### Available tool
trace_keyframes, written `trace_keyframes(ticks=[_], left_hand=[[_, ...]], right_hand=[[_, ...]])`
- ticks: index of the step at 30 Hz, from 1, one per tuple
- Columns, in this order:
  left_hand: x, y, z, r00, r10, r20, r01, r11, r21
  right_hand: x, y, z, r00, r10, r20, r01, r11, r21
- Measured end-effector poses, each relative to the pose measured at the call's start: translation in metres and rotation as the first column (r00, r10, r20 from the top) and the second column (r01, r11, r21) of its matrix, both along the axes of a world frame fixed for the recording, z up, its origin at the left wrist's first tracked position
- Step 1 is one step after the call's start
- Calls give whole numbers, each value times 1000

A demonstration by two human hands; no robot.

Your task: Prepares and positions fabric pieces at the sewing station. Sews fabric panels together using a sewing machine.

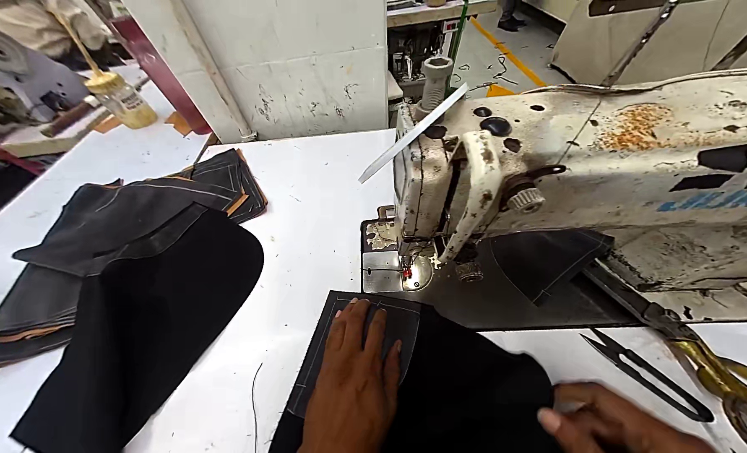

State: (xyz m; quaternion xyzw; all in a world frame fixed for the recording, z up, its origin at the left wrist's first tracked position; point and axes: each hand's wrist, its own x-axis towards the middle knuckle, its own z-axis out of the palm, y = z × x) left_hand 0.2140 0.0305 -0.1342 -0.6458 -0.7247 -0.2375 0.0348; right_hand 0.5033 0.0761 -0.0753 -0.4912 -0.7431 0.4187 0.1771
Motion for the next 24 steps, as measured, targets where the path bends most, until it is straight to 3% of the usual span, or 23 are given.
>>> trace_keyframes(ticks=[2, 4, 6, 9, 12, 15, 17, 19, 22, 24], left_hand=[[11, 2, 0, 998, 67, -1, -67, 998, -12], [16, 3, -1, 995, 103, -10, -104, 995, -9], [16, 3, -1, 994, 107, -12, -108, 994, -11], [15, 4, 0, 996, 89, 0, -89, 996, 1], [14, 4, -1, 996, 86, 9, -86, 996, 7], [11, 4, 3, 996, 73, -43, -74, 997, -20], [2, 7, 13, 995, -15, -100, 9, 998, -62], [-13, 13, 20, 967, -223, -126, 217, 974, -64], [-37, 26, 23, 815, -576, -56, 564, 813, -145], [-49, 31, 19, 759, -651, -9, 637, 746, -195]], right_hand=[[-6, 9, 5, 981, -140, 131, 97, 952, 291], [-28, 9, 9, 978, -160, 135, 71, 860, 505], [-61, 4, 4, 991, -30, 131, -48, 832, 553], [-101, 8, -31, 975, 144, 168, -217, 764, 607], [-116, 20, -61, 964, 128, 235, -260, 656, 708], [-117, 24, -61, 958, 123, 258, -275, 646, 712], [-117, 24, -60, 955, 129, 266, -284, 650, 705], [-116, 26, -60, 956, 139, 259, -286, 650, 704], [-115, 25, -61, 961, 148, 235, -273, 652, 707], [-112, 24, -60, 968, 149, 201, -248, 680, 690]])
